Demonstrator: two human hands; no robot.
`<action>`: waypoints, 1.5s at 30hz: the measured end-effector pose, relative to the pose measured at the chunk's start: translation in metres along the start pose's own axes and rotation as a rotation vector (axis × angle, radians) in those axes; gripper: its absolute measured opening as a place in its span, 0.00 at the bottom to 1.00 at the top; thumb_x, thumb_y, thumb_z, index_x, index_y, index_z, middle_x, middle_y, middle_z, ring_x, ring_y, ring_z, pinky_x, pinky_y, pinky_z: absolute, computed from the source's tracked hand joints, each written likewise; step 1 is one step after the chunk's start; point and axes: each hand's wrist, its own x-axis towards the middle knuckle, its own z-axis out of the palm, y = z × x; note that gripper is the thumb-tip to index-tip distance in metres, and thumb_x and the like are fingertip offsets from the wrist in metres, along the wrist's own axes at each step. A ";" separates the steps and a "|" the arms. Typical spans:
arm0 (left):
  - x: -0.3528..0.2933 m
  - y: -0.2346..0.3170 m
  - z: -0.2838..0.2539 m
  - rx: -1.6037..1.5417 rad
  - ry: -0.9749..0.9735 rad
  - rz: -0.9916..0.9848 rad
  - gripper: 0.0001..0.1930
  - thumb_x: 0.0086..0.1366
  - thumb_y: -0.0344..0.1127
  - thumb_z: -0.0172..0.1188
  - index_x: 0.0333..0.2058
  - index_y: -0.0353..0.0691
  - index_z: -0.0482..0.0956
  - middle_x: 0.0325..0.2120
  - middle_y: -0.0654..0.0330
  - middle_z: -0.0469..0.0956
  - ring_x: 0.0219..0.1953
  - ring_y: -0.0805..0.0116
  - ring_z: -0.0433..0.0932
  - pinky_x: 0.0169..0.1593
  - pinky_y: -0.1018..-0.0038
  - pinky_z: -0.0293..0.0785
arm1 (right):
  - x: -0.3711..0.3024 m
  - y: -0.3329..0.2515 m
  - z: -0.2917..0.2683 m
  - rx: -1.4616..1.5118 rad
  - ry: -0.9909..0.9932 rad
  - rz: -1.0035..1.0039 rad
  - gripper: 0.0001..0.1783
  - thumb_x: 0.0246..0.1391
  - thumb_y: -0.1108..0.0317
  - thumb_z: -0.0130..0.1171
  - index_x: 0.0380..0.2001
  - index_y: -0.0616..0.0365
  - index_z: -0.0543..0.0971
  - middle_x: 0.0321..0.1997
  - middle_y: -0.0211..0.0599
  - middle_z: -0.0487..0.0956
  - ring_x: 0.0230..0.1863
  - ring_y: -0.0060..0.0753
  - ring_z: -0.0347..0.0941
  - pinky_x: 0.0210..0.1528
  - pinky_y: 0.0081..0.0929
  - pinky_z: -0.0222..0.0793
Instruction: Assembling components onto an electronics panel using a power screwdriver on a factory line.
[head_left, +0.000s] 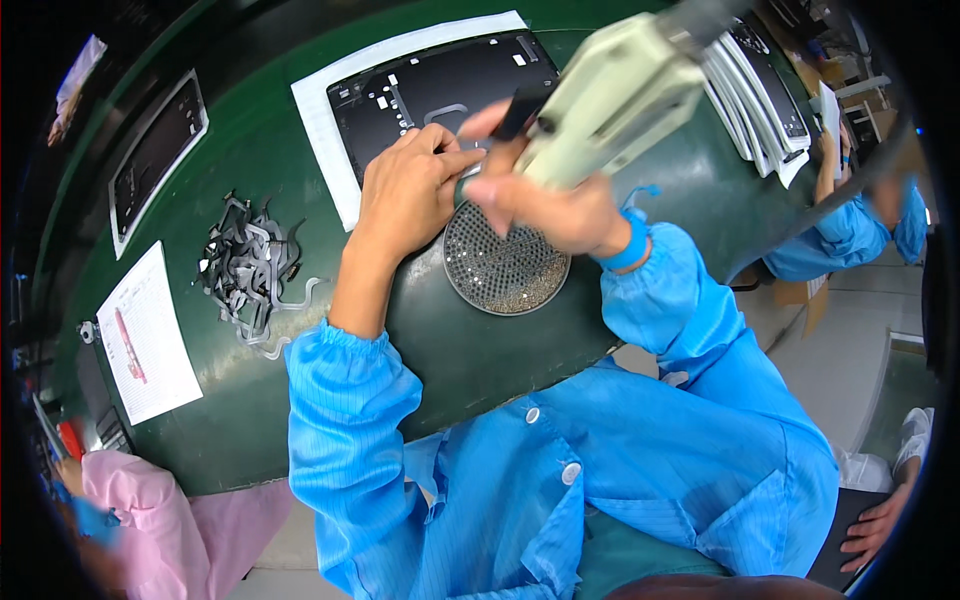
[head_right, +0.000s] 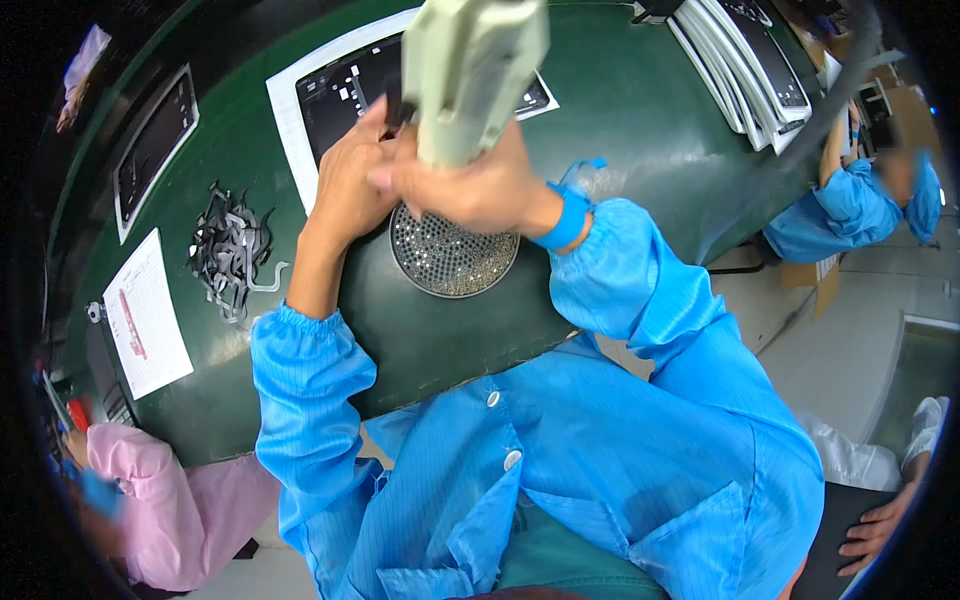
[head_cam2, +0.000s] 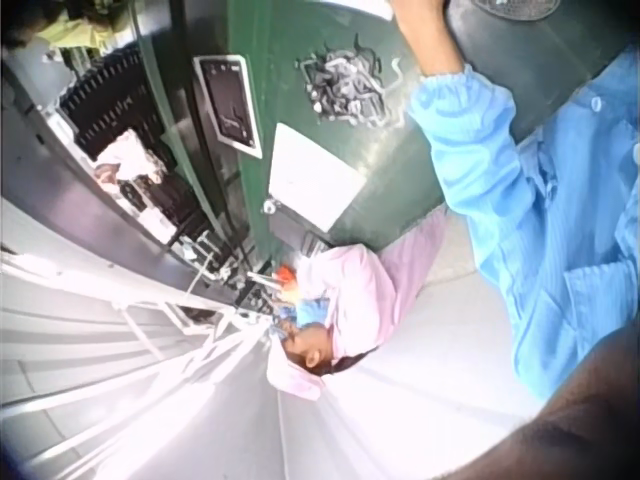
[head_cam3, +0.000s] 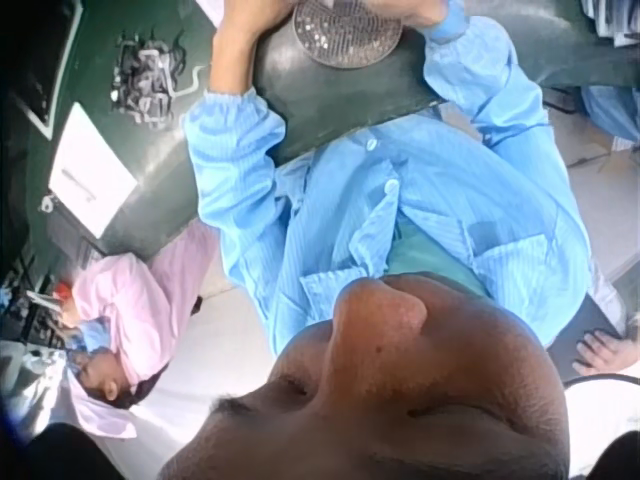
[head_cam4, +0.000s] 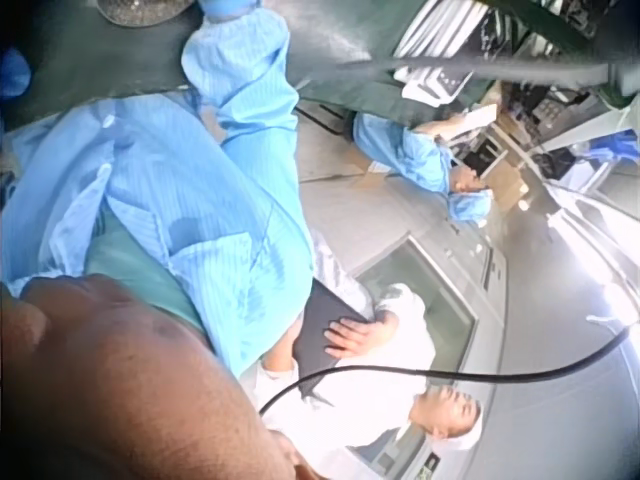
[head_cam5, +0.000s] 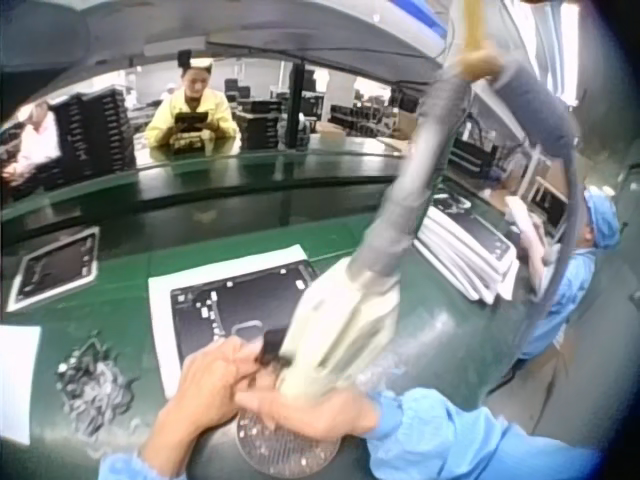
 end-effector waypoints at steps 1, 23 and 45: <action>0.001 0.001 -0.003 -0.003 -0.050 -0.029 0.15 0.50 0.25 0.56 0.36 0.49 0.83 0.26 0.62 0.71 0.31 0.60 0.72 0.35 0.65 0.70 | 0.010 -0.007 -0.006 -0.031 0.032 -0.043 0.21 0.49 0.78 0.58 0.47 0.69 0.67 0.16 0.35 0.71 0.16 0.24 0.69 0.18 0.20 0.64; 0.003 0.010 -0.006 0.003 -0.073 -0.104 0.15 0.49 0.25 0.55 0.35 0.49 0.84 0.26 0.62 0.72 0.32 0.61 0.73 0.35 0.65 0.70 | 0.048 0.033 -0.031 -0.080 0.233 -0.018 0.15 0.44 0.80 0.61 0.38 0.69 0.72 0.13 0.33 0.73 0.13 0.23 0.69 0.15 0.19 0.62; 0.001 0.010 -0.006 -0.004 -0.050 -0.067 0.15 0.47 0.23 0.56 0.33 0.46 0.83 0.27 0.62 0.72 0.33 0.60 0.73 0.36 0.65 0.70 | 0.019 0.007 -0.013 -0.008 0.223 -0.036 0.19 0.47 0.80 0.60 0.43 0.70 0.70 0.17 0.32 0.72 0.16 0.22 0.70 0.17 0.19 0.65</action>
